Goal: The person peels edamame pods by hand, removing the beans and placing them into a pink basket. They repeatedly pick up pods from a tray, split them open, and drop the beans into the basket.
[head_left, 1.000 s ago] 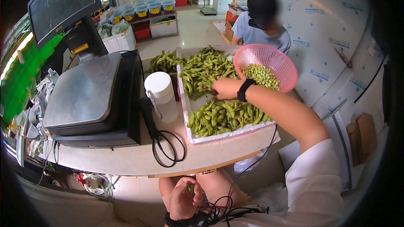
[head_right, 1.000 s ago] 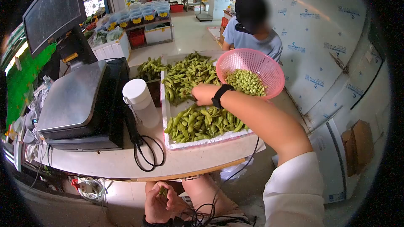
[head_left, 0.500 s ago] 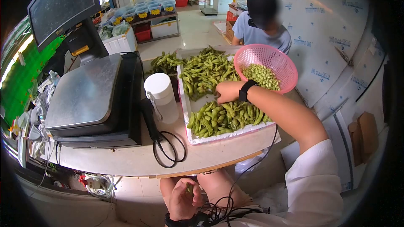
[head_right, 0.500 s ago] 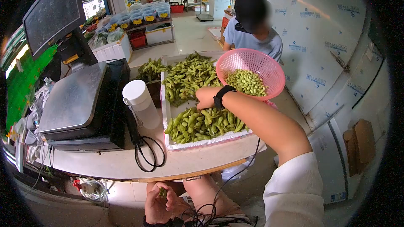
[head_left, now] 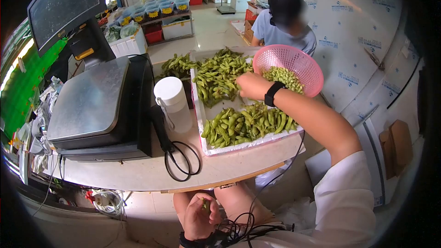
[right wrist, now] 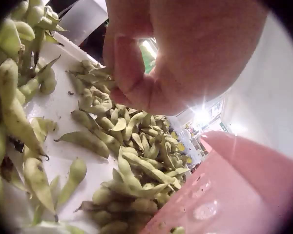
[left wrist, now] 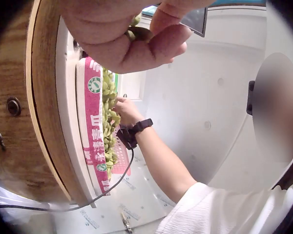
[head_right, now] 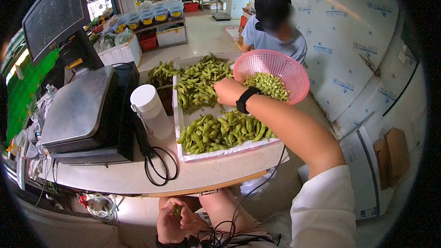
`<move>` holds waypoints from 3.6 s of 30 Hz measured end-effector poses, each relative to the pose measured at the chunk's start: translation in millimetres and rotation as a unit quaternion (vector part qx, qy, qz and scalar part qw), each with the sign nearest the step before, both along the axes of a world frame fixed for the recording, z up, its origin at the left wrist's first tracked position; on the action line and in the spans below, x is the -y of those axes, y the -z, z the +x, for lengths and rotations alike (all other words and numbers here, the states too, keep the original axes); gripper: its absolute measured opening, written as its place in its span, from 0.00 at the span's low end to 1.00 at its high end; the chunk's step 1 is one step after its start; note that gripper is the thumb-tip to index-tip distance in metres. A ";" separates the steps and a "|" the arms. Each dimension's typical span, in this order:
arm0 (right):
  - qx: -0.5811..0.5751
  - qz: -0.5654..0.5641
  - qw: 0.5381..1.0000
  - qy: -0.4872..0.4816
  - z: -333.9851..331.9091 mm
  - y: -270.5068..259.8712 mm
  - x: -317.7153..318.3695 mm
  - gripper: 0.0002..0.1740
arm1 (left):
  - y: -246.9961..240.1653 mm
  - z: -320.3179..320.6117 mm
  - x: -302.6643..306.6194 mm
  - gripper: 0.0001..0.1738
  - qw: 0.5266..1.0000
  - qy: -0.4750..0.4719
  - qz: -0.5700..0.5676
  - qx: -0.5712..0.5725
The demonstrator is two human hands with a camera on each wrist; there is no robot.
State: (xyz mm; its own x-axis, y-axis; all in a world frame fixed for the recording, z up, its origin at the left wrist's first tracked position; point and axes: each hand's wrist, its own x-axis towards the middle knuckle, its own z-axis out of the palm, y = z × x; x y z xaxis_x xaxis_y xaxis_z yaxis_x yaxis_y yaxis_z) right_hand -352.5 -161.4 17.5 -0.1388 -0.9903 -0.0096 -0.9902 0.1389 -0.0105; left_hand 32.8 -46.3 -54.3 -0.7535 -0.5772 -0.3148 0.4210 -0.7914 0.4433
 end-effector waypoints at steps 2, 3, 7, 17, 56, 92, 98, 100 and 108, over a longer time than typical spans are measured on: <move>-0.009 0.049 0.999 0.011 2.2 4.5 -2.4 0.08 | 0.9 0.6 -0.2 0.11 1.000 0.001 -0.003 -0.007; -0.019 0.099 0.995 0.022 3.3 7.3 -3.4 0.08 | 0.9 1.0 -0.4 0.11 1.000 0.000 -0.006 -0.009; -0.037 0.099 0.993 0.051 5.1 17.2 -1.0 0.11 | 1.7 2.8 -0.7 0.11 1.000 -0.001 0.005 -0.008; -0.045 0.115 0.992 0.037 3.0 15.6 4.3 0.08 | 1.2 5.5 0.0 0.11 1.000 0.019 0.001 0.012; 0.690 -0.065 0.702 -0.162 215.6 74.2 -306.2 0.18 | 11.5 -5.7 -147.1 0.08 0.988 -0.007 -0.080 0.131; 0.810 0.084 0.580 -0.005 279.6 166.0 -245.3 0.09 | 81.7 64.6 -114.6 0.06 0.864 -0.175 -0.295 0.369; 0.794 0.069 0.604 0.017 305.8 161.9 -234.8 0.07 | 96.5 86.3 -102.1 0.06 0.873 -0.208 -0.314 0.310; 0.788 0.078 0.610 0.013 306.9 161.7 -230.5 0.07 | 99.4 90.2 -101.3 0.05 0.873 -0.211 -0.332 0.289; 0.799 0.105 0.591 0.040 308.7 154.5 -225.5 0.06 | 101.7 88.0 -101.7 0.05 0.884 -0.243 -0.323 0.234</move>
